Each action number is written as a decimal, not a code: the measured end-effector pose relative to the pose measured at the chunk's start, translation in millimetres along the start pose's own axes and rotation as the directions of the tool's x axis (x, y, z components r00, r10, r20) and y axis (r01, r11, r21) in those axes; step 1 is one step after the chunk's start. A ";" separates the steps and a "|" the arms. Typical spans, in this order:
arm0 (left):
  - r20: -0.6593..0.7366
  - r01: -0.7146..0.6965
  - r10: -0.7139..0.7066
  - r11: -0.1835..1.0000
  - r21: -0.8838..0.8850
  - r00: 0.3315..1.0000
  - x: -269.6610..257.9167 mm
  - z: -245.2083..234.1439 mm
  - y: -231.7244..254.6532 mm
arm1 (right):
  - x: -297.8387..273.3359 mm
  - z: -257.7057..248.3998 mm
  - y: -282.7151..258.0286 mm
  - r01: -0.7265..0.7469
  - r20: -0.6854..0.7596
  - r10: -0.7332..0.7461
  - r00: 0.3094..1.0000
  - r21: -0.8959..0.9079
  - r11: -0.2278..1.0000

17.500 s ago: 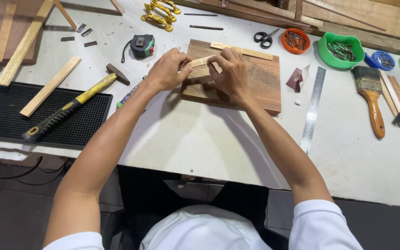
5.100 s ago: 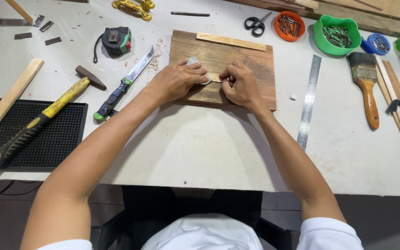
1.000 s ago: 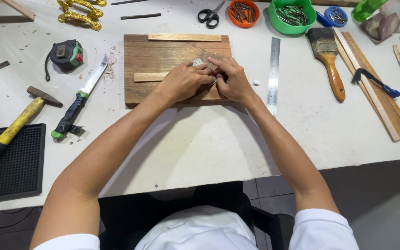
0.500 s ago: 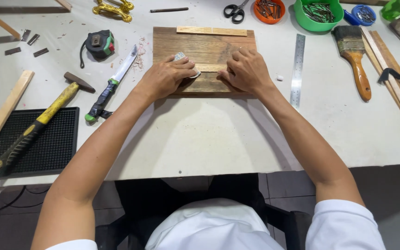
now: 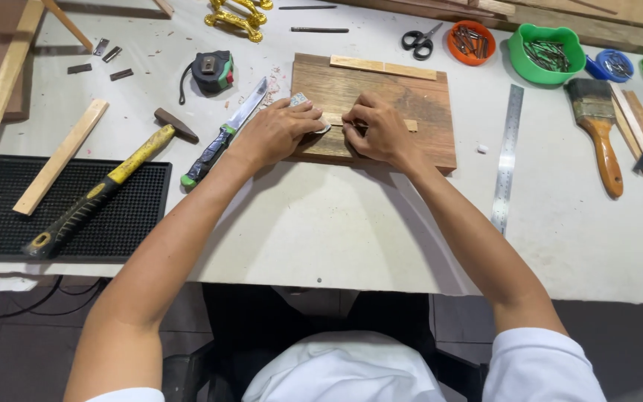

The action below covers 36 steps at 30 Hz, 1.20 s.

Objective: Measuring, cutting, and gluing small wooden strips onto a base board.

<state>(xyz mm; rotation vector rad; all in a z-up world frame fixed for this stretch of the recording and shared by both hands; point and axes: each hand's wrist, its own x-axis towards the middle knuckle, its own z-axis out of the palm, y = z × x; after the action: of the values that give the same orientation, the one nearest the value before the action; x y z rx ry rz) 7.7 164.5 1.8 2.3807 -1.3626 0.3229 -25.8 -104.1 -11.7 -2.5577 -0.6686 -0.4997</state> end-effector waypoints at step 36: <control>-0.056 0.151 -0.141 0.932 0.328 0.988 11.0 10.4 -2.6 | 37.1 36.3 -6.3 0.030 -0.016 -0.028 0.999 0.156 0.987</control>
<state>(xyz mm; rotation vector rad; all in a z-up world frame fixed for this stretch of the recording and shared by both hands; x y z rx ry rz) 15.6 152.7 -4.0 2.7189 -1.1842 0.5867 9.4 -67.3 -23.5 -2.3991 -0.7117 -0.4556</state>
